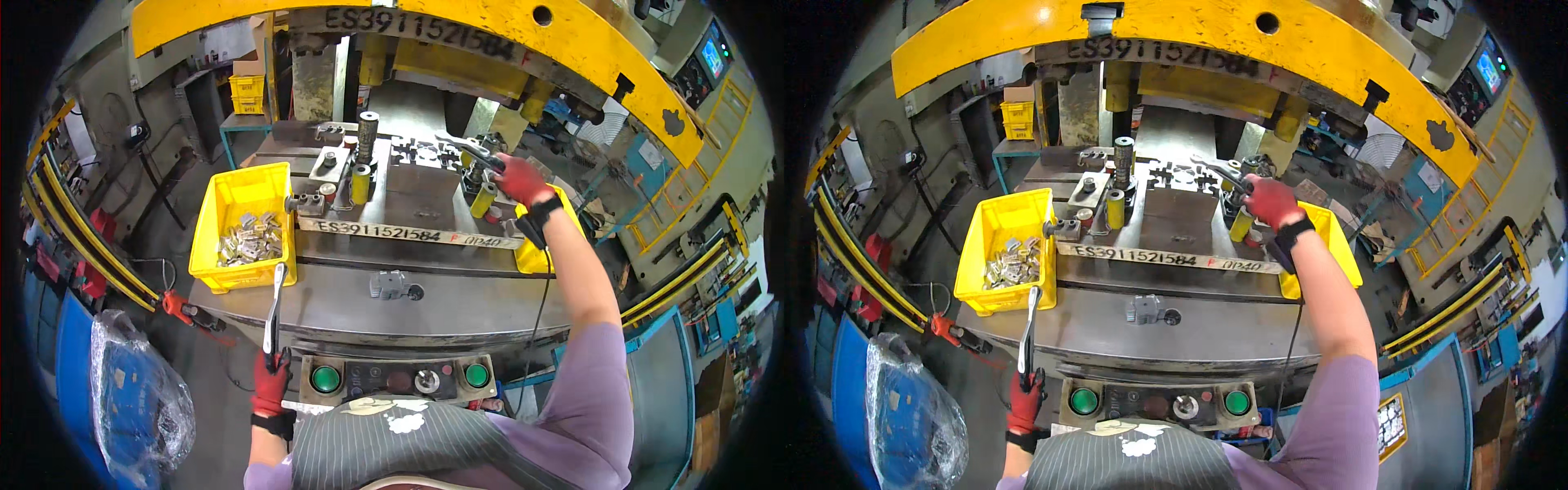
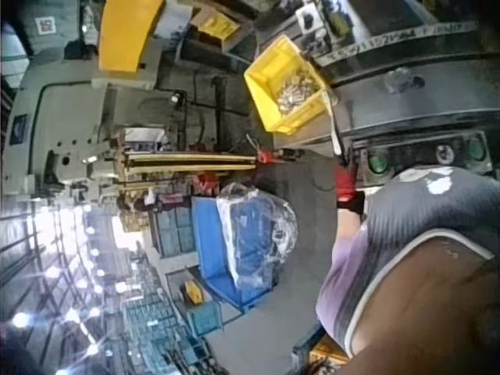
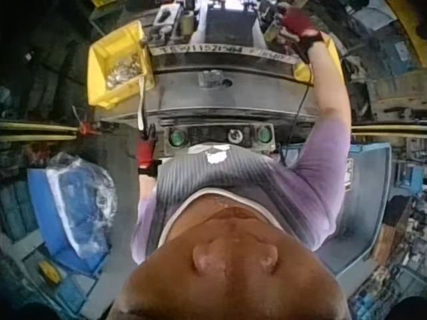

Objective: Operating a large press machine to stamp or process small metal components using handheld tongs.

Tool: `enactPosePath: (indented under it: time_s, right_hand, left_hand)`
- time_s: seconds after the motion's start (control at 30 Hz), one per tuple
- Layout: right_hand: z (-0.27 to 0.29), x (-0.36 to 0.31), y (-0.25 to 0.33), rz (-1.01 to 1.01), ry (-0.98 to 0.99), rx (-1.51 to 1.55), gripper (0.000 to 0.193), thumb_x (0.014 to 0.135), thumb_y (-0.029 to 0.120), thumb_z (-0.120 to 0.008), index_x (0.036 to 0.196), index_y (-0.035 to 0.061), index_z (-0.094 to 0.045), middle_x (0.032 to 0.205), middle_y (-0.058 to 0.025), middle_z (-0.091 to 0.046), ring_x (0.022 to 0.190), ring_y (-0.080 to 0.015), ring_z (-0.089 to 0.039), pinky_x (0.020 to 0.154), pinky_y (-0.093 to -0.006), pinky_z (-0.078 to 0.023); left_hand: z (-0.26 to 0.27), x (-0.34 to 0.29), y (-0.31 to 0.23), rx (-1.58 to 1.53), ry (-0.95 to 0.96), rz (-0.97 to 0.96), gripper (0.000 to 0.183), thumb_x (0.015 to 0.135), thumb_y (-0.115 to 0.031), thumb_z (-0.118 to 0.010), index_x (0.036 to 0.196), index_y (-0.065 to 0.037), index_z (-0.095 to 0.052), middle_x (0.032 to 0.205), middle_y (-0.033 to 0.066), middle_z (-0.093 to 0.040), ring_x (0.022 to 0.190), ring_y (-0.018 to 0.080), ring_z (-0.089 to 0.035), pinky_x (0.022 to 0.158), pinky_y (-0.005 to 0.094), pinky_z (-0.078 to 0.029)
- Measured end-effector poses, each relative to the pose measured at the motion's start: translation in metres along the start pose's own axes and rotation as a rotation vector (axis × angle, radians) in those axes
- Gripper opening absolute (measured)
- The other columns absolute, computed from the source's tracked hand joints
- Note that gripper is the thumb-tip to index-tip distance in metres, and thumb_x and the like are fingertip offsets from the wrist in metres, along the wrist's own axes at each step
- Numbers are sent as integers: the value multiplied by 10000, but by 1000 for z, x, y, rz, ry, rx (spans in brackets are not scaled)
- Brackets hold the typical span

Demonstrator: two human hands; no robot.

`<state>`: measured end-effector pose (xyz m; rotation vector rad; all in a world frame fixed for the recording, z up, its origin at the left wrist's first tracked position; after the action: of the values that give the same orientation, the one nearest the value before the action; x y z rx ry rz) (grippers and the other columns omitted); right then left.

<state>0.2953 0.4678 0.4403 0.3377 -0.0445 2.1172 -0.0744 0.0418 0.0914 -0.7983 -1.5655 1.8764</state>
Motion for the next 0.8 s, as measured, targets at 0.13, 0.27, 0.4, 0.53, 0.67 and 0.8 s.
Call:
enactPosePath:
  time_s: [0.13, 0.27, 0.4, 0.53, 0.67, 0.8]
  right_hand:
    - [-15, 30, 7, 52, 7, -232, 312, 718, 264, -543, 973, 86, -538, 880, -163, -593, 857, -317, -561, 717, -408, -446]
    - [-2, 13, -3, -53, -146, 18, 362, 723, 273, -556, 1038, 97, -529, 887, -163, -594, 863, -314, -559, 722, -403, -447]
    - [17, -37, 0, 86, -290, 392, 372, 738, 195, -571, 1082, 72, -504, 851, -141, -600, 808, -286, -579, 692, -337, -448]
    - [-2, -115, -36, -133, -221, 583, 285, 764, 162, -558, 1014, 32, -518, 751, -107, -565, 701, -184, -551, 652, -307, -429]
    - [-50, -211, -72, -330, -284, 795, 196, 772, 144, -575, 912, 11, -536, 676, -72, -516, 657, -104, -478, 622, -274, -414]
    - [-85, -318, -84, -486, -404, 954, 262, 756, 94, -597, 998, 8, -546, 799, -36, -550, 718, -84, -485, 666, -232, -412]
  left_hand:
    - [18, -15, 7, -71, -91, 46, 242, 730, -52, -618, 923, -37, -473, 720, 17, -513, 634, 104, -498, 535, 244, -410]
    - [20, -23, -26, -26, -79, 47, 216, 737, -59, -609, 902, -28, -472, 695, 21, -514, 622, 121, -497, 556, 261, -414]
    - [15, -5, -68, 334, -130, -274, 179, 743, -75, -603, 876, -21, -496, 675, 30, -538, 604, 163, -529, 542, 304, -422]
    - [-55, 55, -155, 546, 116, -449, 269, 737, -181, -625, 932, -31, -516, 726, 139, -570, 723, 298, -577, 589, 352, -429]
    - [-160, 107, -286, 719, 210, -776, 234, 797, -277, -528, 903, -68, -532, 781, 189, -575, 765, 372, -542, 619, 423, -430]
    - [-255, 159, -366, 891, 345, -884, 277, 795, -292, -534, 941, -57, -548, 847, 212, -571, 814, 375, -536, 667, 404, -431]
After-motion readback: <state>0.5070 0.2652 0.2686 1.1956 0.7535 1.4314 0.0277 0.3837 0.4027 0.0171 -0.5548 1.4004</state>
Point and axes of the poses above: each hand's wrist, its own x-axis towards the middle knuckle, its own z-axis out of the back of the hand, y = z × x, the point moved 10 cm from there along x, towards the middle knuckle
